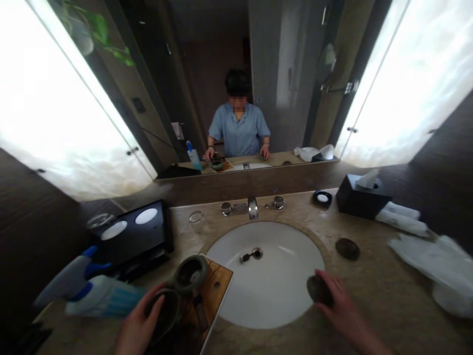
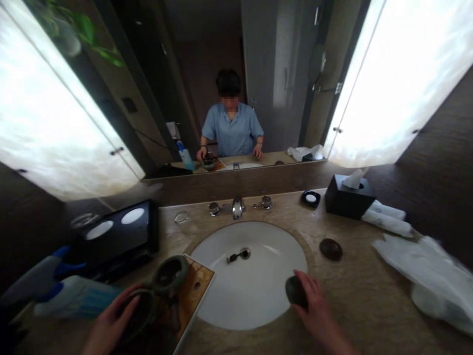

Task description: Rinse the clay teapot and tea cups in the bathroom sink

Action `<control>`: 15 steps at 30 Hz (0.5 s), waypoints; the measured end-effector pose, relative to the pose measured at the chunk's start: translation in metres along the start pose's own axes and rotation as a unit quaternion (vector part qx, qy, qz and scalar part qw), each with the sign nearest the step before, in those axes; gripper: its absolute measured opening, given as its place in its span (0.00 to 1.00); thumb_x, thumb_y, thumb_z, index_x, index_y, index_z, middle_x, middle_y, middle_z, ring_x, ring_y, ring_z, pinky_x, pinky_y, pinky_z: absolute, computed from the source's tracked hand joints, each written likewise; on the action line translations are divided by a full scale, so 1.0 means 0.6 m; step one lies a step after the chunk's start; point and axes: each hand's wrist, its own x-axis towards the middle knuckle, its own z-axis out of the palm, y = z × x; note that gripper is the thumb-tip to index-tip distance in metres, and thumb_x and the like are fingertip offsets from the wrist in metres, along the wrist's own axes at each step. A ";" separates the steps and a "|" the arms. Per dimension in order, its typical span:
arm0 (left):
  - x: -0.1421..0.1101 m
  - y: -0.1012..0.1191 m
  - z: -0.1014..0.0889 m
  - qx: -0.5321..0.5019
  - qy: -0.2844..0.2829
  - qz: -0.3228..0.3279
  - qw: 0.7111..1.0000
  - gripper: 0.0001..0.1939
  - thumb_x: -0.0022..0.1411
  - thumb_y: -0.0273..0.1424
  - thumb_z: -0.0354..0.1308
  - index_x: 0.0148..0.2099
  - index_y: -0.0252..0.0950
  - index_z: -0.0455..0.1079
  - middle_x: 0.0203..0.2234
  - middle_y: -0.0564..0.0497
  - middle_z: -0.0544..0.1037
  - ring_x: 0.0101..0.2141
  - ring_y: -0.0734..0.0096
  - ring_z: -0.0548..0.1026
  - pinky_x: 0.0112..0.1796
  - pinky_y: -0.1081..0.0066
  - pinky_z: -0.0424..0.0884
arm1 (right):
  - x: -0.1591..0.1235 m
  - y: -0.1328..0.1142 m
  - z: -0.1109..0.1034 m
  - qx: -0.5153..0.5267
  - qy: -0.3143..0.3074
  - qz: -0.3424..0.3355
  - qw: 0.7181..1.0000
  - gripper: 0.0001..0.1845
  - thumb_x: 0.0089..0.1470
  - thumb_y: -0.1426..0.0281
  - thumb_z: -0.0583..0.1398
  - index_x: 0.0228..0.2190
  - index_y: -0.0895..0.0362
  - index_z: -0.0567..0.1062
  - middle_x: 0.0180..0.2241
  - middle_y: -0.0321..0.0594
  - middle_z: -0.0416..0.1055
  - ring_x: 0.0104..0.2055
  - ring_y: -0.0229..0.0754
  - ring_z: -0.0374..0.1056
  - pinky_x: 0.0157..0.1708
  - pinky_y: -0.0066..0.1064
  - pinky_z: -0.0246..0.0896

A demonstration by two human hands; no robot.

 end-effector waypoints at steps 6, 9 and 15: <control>-0.036 0.017 0.012 -0.001 0.060 0.012 0.998 0.41 0.42 0.57 0.54 0.51 0.32 0.64 0.49 0.32 0.75 0.52 0.42 0.72 0.58 0.45 0.64 | 0.069 -0.290 0.184 0.142 -0.245 -0.156 0.946 0.49 0.40 0.77 0.63 0.64 0.59 0.53 0.62 0.51 0.57 0.66 0.49 0.52 0.69 0.46 0.43; -0.057 0.005 0.001 -0.008 0.073 0.020 0.997 0.42 0.45 0.57 0.53 0.55 0.31 0.62 0.51 0.32 0.74 0.53 0.44 0.72 0.59 0.44 0.63 | 0.084 -0.343 0.256 0.111 -0.300 -0.191 0.928 0.53 0.37 0.80 0.61 0.65 0.62 0.50 0.66 0.54 0.53 0.69 0.53 0.45 0.70 0.50 0.36; -0.114 -0.036 -0.010 0.107 0.169 0.179 0.963 0.28 0.57 0.49 0.53 0.54 0.36 0.64 0.51 0.37 0.75 0.52 0.47 0.74 0.52 0.42 0.72 | 0.073 -0.332 0.271 0.143 -0.321 -0.202 0.914 0.53 0.37 0.81 0.59 0.65 0.61 0.50 0.68 0.52 0.48 0.70 0.49 0.43 0.69 0.46 0.41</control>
